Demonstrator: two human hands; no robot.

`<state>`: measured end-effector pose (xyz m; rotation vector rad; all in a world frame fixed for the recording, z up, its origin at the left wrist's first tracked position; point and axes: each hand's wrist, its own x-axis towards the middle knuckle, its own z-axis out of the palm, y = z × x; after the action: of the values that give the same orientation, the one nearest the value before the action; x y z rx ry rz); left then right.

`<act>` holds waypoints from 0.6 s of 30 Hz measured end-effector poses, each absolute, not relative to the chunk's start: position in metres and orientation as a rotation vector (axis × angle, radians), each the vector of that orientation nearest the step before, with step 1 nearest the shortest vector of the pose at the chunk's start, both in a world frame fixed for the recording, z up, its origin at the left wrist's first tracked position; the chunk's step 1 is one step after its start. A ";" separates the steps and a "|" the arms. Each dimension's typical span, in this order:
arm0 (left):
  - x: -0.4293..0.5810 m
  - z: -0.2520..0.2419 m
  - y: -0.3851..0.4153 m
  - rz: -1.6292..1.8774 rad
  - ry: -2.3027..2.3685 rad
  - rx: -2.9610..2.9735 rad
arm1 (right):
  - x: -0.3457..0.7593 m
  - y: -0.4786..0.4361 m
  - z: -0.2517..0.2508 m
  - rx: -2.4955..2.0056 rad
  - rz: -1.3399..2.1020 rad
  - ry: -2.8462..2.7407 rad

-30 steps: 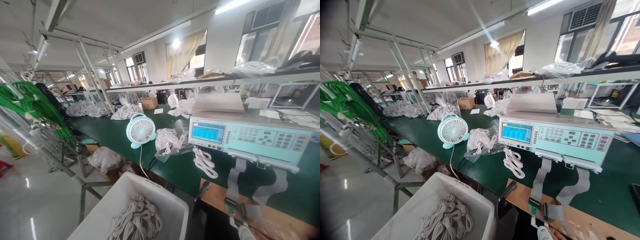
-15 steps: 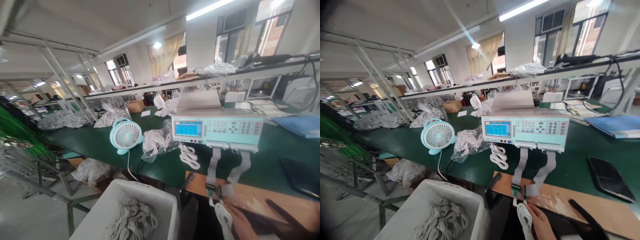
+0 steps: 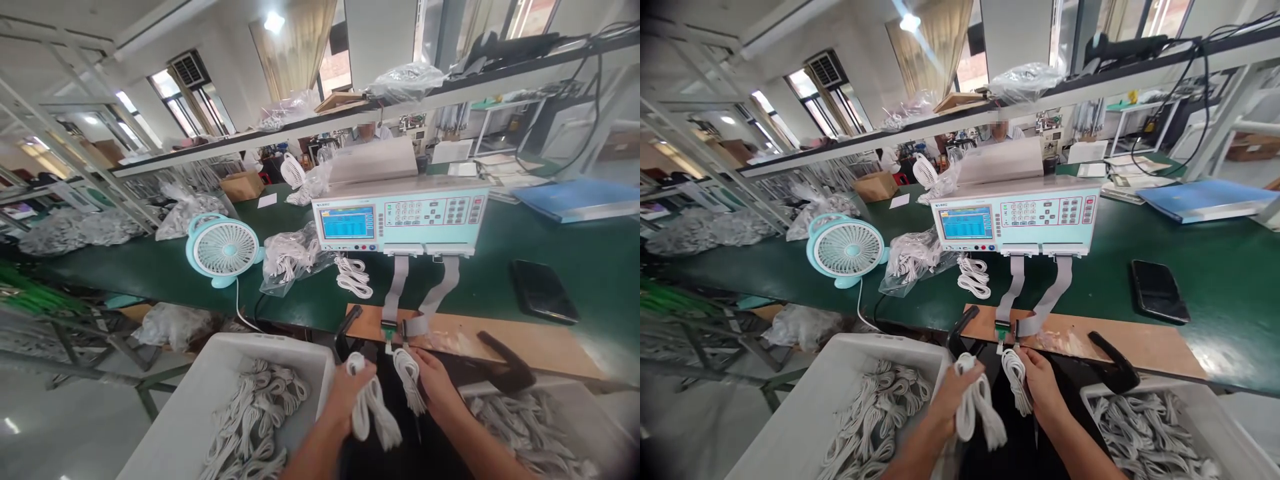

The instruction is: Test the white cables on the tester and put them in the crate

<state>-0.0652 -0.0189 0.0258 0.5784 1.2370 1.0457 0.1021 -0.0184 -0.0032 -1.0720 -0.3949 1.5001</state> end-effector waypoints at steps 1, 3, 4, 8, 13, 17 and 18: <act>-0.048 0.020 -0.013 1.051 1.183 0.566 | 0.102 -0.019 -0.002 -1.069 1.503 -0.395; -0.024 0.014 -0.003 1.067 1.067 0.514 | 0.102 -0.018 -0.001 -1.074 1.497 -0.402; -0.016 0.013 0.000 1.084 1.038 0.482 | 0.102 -0.018 -0.001 -1.084 1.488 -0.408; -0.001 0.017 0.004 1.175 1.057 0.403 | 0.103 -0.014 -0.001 -1.177 1.417 -0.450; 0.005 0.018 -0.007 1.245 1.172 0.384 | 0.093 -0.022 0.001 -1.231 1.381 -0.507; 0.003 0.013 -0.032 1.132 1.114 0.325 | 0.106 -0.052 0.003 -1.291 1.401 -0.675; 0.002 0.011 -0.038 1.091 1.074 0.292 | 0.119 -0.061 0.003 -1.336 1.396 -0.744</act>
<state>0.0018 -0.0385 0.0113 0.2922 1.0741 1.0906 0.1194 -0.0614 0.0027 -1.3358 -0.7435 1.3960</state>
